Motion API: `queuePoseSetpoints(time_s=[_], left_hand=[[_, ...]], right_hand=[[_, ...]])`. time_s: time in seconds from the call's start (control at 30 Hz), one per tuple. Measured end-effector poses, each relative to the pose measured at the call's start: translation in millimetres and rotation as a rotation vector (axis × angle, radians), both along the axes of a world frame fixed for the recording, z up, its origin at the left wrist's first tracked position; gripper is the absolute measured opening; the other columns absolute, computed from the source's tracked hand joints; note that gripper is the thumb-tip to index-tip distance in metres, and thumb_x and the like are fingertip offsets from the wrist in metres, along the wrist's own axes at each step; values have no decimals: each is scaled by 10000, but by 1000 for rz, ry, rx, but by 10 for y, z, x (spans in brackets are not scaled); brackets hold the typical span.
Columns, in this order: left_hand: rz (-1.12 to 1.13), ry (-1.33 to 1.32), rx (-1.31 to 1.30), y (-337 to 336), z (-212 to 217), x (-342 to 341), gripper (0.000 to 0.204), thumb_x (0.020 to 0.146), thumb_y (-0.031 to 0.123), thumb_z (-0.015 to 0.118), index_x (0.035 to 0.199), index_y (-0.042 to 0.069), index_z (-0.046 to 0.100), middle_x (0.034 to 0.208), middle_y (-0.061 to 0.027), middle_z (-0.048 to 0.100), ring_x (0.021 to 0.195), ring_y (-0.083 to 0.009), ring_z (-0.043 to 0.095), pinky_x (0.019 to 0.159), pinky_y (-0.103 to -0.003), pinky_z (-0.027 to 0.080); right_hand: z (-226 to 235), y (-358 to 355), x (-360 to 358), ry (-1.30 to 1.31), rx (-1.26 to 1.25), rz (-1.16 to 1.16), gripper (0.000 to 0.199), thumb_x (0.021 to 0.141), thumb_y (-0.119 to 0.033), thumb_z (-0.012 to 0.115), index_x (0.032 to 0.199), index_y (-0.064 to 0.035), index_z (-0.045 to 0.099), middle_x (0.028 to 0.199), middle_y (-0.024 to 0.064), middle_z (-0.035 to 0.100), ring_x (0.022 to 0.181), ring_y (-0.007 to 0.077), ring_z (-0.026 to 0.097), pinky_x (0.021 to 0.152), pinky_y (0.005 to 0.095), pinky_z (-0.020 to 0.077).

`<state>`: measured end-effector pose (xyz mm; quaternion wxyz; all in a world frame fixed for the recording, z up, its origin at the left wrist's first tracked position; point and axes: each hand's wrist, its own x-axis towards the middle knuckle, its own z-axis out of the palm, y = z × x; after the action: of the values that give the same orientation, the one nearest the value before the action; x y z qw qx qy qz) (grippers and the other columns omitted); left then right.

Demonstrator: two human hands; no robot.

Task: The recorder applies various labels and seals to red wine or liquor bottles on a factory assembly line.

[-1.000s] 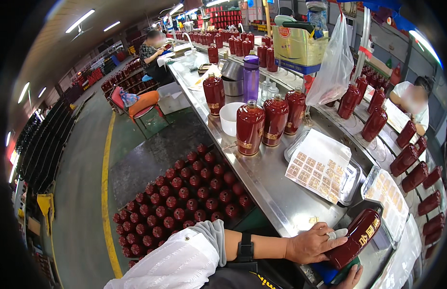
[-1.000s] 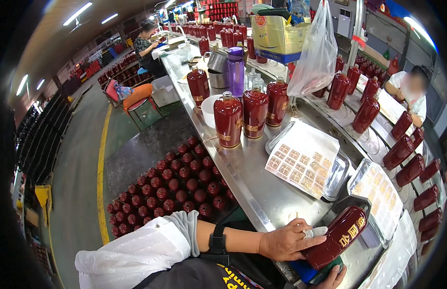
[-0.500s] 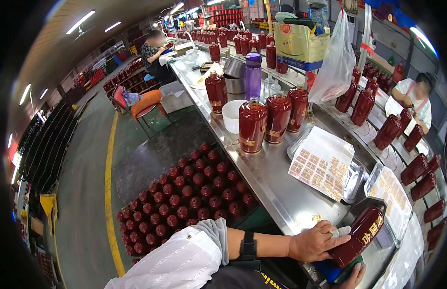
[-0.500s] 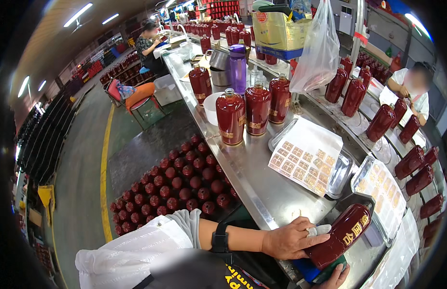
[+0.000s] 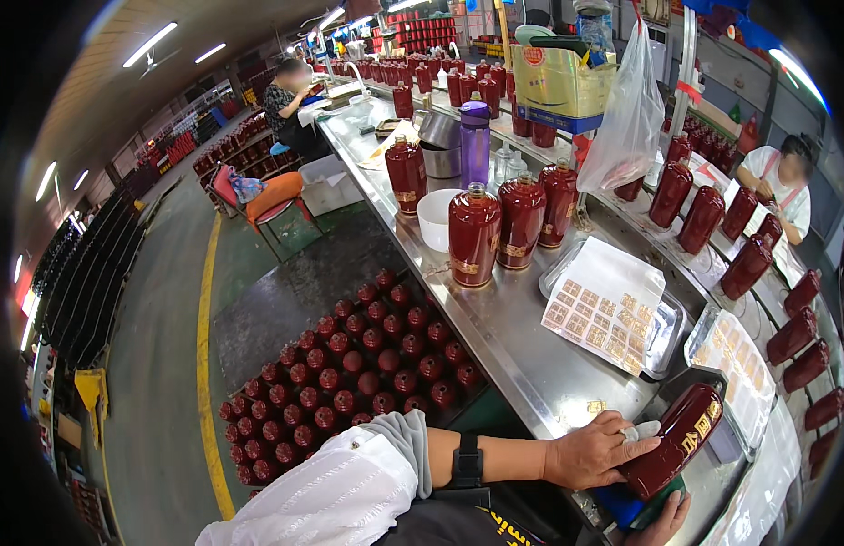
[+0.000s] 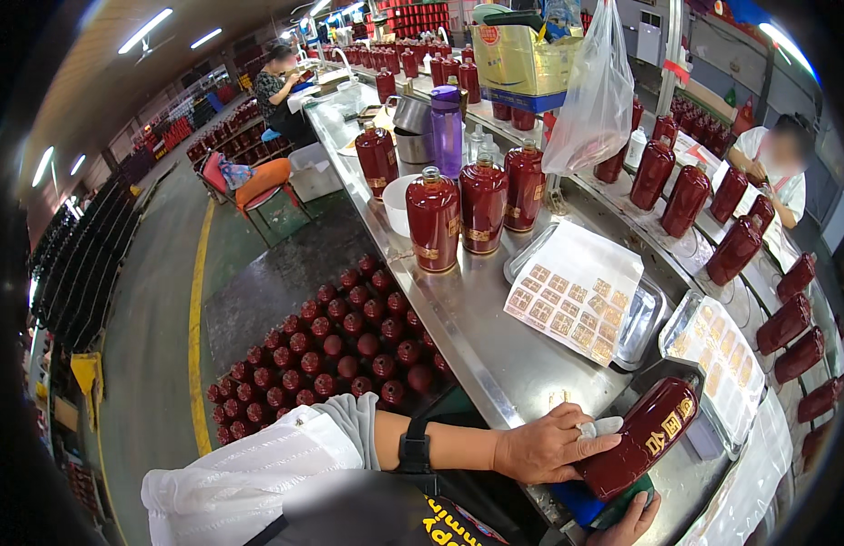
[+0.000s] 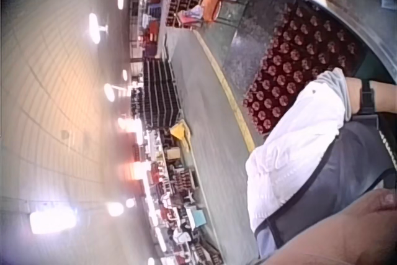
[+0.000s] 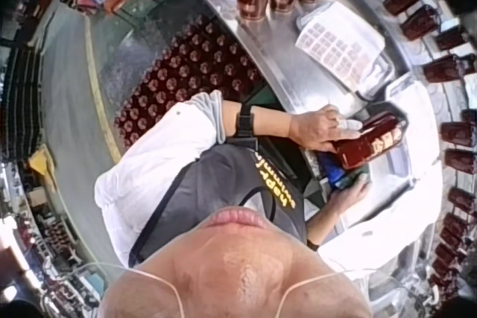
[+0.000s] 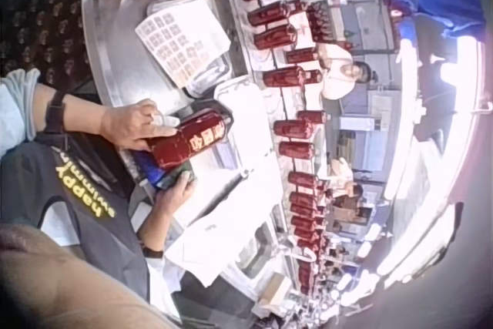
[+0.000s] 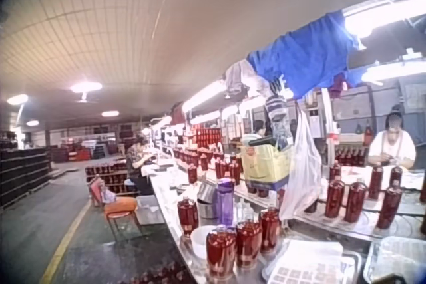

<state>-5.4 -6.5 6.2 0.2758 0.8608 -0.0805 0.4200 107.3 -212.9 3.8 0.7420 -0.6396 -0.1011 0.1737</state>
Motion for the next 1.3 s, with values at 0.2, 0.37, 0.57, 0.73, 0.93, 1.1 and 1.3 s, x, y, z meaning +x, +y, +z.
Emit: queuePoseSetpoints(time_s=[0.2, 0.37, 0.57, 0.73, 0.93, 1.1, 1.3], left_hand=[[-28, 99, 2, 0, -34, -23, 771, 826, 271, 695, 1479, 57, 347, 1044, -180, 598, 1017, -362, 505, 973, -457, 335], [-18, 27, -1, -19, -38, 17, 808, 792, 250, 728, 1484, 68, 353, 1017, -156, 587, 916, -331, 495, 931, -446, 350], [-23, 62, -3, 2, -64, 22, 799, 795, 256, 724, 1481, 70, 361, 1064, -154, 575, 930, -331, 490, 929, -447, 356], [-38, 120, -16, 18, -61, 13, 768, 828, 258, 697, 1481, 60, 345, 980, -171, 607, 1027, -364, 493, 975, -461, 333], [-17, 77, -22, -2, -96, -17, 809, 774, 233, 737, 1479, 81, 371, 1258, -152, 521, 969, -332, 478, 933, -454, 365], [-47, 76, -22, -96, -80, 7, 822, 743, 229, 760, 1467, 91, 395, 1296, -183, 511, 983, -350, 483, 933, -463, 378], [-27, 93, 42, -39, -53, 1, 781, 698, 206, 770, 1401, 42, 473, 1291, -180, 563, 970, -365, 538, 921, -474, 405]], right_hand=[[-8, -5, 3, -22, 5, 18, 261, 967, -220, 576, 1088, 10, 554, 984, 91, 607, 828, 173, 571, 714, 298, 486], [45, 21, -29, -12, -5, -13, 253, 963, -220, 582, 1067, 8, 555, 954, 83, 600, 817, 165, 561, 704, 296, 478], [6, 7, 17, -50, -65, -10, 258, 958, -233, 594, 1052, 4, 559, 934, 77, 590, 798, 157, 540, 685, 294, 462], [2, 25, 22, -2, -38, -20, 255, 960, -232, 590, 1059, 1, 561, 939, 77, 592, 811, 161, 545, 694, 296, 464], [-43, 11, 28, 5, -28, 2, 261, 961, -226, 586, 1079, 5, 563, 971, 91, 600, 836, 176, 559, 720, 305, 479], [46, -79, -52, 23, -58, -61, 290, 971, -233, 568, 1108, 23, 554, 1009, 105, 609, 870, 191, 573, 754, 322, 491], [-109, -83, -59, 80, 93, -184, 402, 912, -144, 594, 1266, 14, 489, 1113, 99, 587, 963, 187, 590, 840, 312, 494]])
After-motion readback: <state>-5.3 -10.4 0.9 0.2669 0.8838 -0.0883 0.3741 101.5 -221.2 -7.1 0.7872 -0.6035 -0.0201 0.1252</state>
